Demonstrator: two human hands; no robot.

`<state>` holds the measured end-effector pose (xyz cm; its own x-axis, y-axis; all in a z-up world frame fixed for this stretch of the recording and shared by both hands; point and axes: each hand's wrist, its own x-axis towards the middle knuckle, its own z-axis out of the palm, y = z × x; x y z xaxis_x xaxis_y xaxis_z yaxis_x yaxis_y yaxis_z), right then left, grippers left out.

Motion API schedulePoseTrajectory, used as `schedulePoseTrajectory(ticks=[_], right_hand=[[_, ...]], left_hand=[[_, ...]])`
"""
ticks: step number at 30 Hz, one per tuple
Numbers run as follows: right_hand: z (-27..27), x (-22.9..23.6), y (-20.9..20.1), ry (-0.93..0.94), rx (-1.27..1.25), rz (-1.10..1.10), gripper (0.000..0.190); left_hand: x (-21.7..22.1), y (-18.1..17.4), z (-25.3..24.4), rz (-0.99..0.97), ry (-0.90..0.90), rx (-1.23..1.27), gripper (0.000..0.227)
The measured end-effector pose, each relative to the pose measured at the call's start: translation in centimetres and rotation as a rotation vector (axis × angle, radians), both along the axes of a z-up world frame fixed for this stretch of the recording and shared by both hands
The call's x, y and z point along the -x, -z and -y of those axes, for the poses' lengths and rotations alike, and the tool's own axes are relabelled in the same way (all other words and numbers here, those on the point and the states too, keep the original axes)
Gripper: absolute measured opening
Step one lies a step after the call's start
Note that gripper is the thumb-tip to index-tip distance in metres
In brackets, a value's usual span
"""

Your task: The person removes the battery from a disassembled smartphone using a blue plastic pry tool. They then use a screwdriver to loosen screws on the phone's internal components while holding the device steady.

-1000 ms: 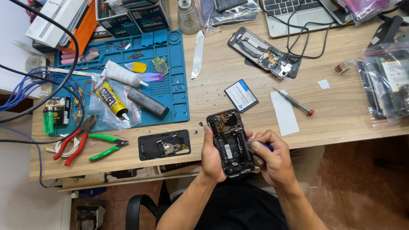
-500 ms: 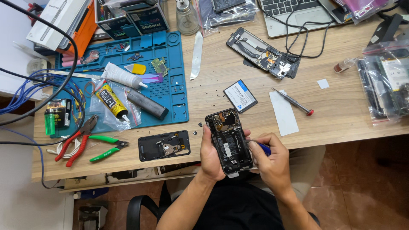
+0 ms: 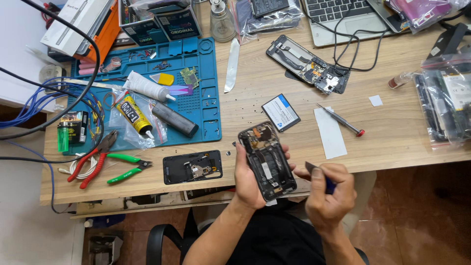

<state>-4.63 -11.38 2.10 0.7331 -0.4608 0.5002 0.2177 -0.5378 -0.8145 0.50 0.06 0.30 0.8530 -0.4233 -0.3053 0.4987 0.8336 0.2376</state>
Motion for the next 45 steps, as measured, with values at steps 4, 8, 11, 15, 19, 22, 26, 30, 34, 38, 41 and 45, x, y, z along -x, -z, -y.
schedulePoseTrajectory(ticks=[4,8,11,15,19,22,26,30,34,38,41,45], right_hand=[[2.2,-1.8,-1.3,-0.044,-0.127,-0.080,0.008],[5.0,-3.6,1.5,-0.100,0.181,-0.151,0.006],[5.3,-4.0,2.1,-0.094,0.285,-0.243,0.005],[5.3,-4.4,2.8,-0.107,0.494,-0.227,0.011],[5.5,-4.6,4.1,-0.104,0.600,-0.175,0.012],[5.8,-4.5,4.8,-0.094,0.636,-0.195,0.017],[5.9,-4.3,5.2,-0.083,0.702,-0.214,0.020],[6.1,-4.1,5.7,-0.065,0.724,-0.210,0.020],[6.2,-3.9,5.6,-0.081,0.713,-0.247,0.022],[6.1,-3.8,5.2,-0.101,0.691,-0.274,0.022],[6.0,-3.7,4.7,-0.114,0.681,-0.277,0.023],[5.6,-3.5,3.7,-0.160,0.593,-0.147,0.018]], left_hand=[[-0.6,-0.5,-0.4,-0.085,-0.106,-0.020,0.076],[-1.4,-1.0,-0.5,-0.183,-0.106,0.000,0.077],[-2.0,-1.0,-0.8,-0.187,-0.094,0.050,0.077],[-2.3,-1.0,-1.1,-0.184,-0.077,0.111,0.075],[-2.3,-0.6,-1.2,-0.188,-0.077,0.155,0.076],[-2.4,0.0,-1.3,-0.183,-0.058,0.175,0.078],[-2.5,0.2,-1.2,-0.173,-0.044,0.191,0.079],[-2.6,0.5,-1.2,-0.162,-0.046,0.202,0.079],[-2.6,0.6,-1.3,-0.176,-0.050,0.197,0.079],[-2.6,0.7,-1.4,-0.175,-0.050,0.191,0.078],[-2.7,0.8,-1.4,-0.178,-0.057,0.187,0.078],[-2.8,1.0,-1.4,-0.186,-0.107,0.134,0.074]])
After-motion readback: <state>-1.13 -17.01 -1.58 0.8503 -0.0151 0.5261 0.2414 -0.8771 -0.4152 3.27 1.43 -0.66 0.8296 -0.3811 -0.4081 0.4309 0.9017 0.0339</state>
